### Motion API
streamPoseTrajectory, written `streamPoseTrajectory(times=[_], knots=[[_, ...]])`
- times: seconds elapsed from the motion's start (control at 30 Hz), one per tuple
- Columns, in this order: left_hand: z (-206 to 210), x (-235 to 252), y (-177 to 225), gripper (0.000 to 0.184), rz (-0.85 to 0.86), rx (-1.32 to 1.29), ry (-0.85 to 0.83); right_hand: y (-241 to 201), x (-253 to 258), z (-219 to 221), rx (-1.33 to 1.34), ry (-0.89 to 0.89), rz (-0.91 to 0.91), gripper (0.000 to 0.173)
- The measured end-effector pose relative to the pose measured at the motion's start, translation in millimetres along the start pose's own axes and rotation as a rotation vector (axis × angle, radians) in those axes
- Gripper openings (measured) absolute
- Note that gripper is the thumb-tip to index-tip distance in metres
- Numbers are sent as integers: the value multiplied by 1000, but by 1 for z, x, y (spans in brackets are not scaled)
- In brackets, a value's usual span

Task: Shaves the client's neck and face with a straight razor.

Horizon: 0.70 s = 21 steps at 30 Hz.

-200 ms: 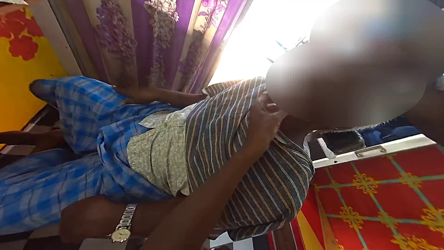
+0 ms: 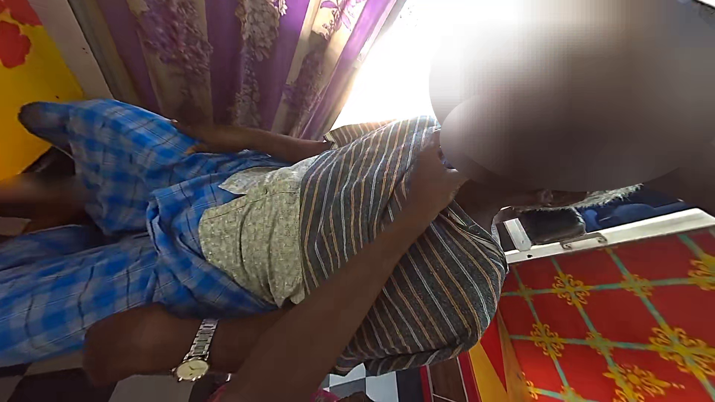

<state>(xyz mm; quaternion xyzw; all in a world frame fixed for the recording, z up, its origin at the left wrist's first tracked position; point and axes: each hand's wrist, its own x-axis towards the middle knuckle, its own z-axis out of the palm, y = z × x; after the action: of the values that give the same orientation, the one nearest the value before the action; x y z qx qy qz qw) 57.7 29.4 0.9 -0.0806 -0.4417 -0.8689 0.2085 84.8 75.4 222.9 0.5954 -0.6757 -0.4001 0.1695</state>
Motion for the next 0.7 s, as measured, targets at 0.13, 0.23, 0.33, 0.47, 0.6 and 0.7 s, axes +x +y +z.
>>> streamPoseTrajectory(times=[0.13, 0.23, 0.33, 0.47, 0.6, 0.7], knots=[[21, -1, -6, 66, 91, -88, 63, 6, 23, 12, -39, -200, -74, 13], [31, -3, -8, 65, 87, -101, 134, 8, 32, 19, -79, -241, -134, 16], [39, -3, -10, 74, 75, -32, 185, 5, 40, 21, -127, -300, -137, 21], [46, -2, -10, 77, 81, 54, 211, 6, 43, 25, -169, -310, -163, 21], [45, -3, -9, 78, 102, 141, 211, 7, 43, 23, -137, -314, -159, 19], [46, -3, -10, 77, 138, 199, 214, 7, 45, 27, -98, -333, -135, 17]])
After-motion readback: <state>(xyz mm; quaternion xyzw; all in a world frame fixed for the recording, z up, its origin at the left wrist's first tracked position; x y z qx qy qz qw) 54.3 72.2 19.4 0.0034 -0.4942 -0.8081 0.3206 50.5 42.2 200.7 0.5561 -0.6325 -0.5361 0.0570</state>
